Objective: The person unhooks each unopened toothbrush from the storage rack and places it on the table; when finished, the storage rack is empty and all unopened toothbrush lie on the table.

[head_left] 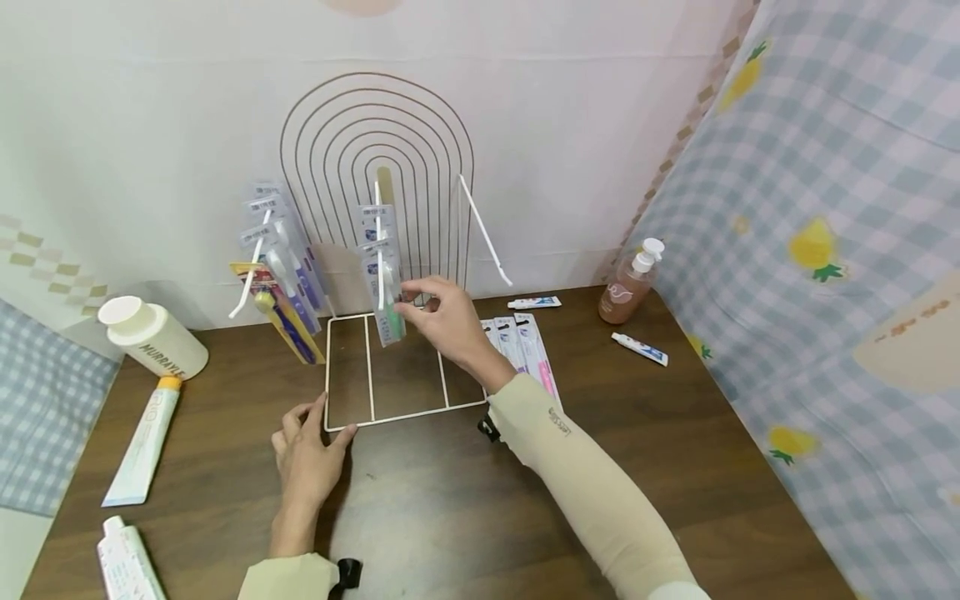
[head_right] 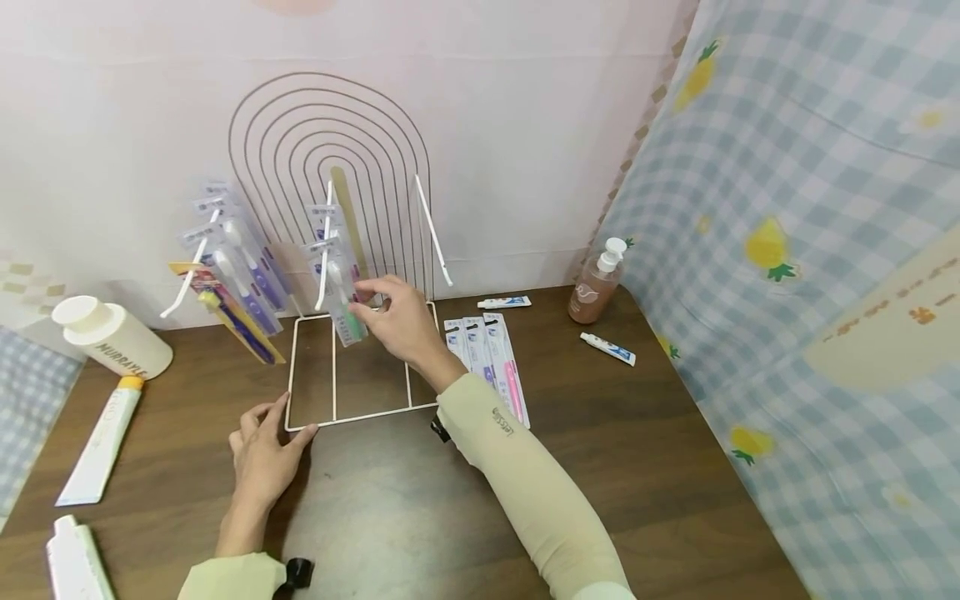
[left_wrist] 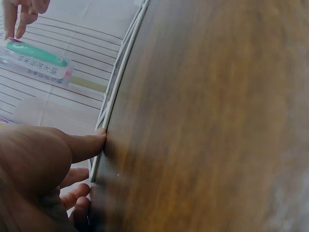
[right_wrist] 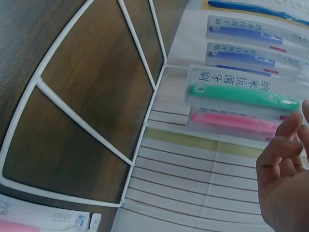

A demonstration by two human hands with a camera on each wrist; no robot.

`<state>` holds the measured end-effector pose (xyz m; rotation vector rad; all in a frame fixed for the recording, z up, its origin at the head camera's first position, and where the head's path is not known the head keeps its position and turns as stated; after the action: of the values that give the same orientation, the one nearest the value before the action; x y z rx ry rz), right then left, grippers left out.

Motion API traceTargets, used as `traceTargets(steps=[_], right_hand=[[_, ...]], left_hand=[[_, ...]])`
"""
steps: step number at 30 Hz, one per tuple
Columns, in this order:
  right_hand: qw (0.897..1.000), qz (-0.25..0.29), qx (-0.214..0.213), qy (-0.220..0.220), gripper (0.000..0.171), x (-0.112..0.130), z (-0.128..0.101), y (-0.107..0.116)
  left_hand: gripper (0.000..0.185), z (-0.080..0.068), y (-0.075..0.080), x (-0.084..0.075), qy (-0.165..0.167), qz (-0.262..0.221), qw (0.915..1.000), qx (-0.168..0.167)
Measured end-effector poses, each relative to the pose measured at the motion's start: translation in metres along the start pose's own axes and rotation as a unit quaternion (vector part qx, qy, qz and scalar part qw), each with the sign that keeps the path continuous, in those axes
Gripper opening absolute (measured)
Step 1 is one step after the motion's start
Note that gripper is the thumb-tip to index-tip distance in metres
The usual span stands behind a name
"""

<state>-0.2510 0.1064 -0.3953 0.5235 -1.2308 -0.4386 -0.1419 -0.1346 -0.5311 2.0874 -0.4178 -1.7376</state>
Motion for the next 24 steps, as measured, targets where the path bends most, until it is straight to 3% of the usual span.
traceTargets(steps=[5, 16, 24], right_hand=[[1.0, -0.016, -0.016, 0.017, 0.018, 0.004, 0.004, -0.002], [0.998, -0.005, -0.062, 0.023, 0.017, 0.002, -0.002, 0.007], [0.998, 0.029, -0.05, -0.002, 0.02, -0.005, -0.007, 0.011]], left_hand=[[0.077, 0.0, 0.0, 0.002, -0.005, 0.0, 1.0, 0.001], [0.078, 0.0, 0.001, -0.001, -0.005, -0.007, 0.9999, -0.006], [0.077, -0.002, -0.001, 0.002, -0.027, -0.013, 0.9993, -0.024]])
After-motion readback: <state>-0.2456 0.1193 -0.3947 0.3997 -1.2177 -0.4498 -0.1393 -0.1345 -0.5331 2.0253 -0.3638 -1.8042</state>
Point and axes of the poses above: each hand's wrist, its own z-axis towards the middle knuckle, its own y-axis out of the back of the hand, x = y × z, the point moved 4 cm from there along z, towards the middle knuckle, and after that the axes turned 15 degrees about -z, right-handed, at the moved point
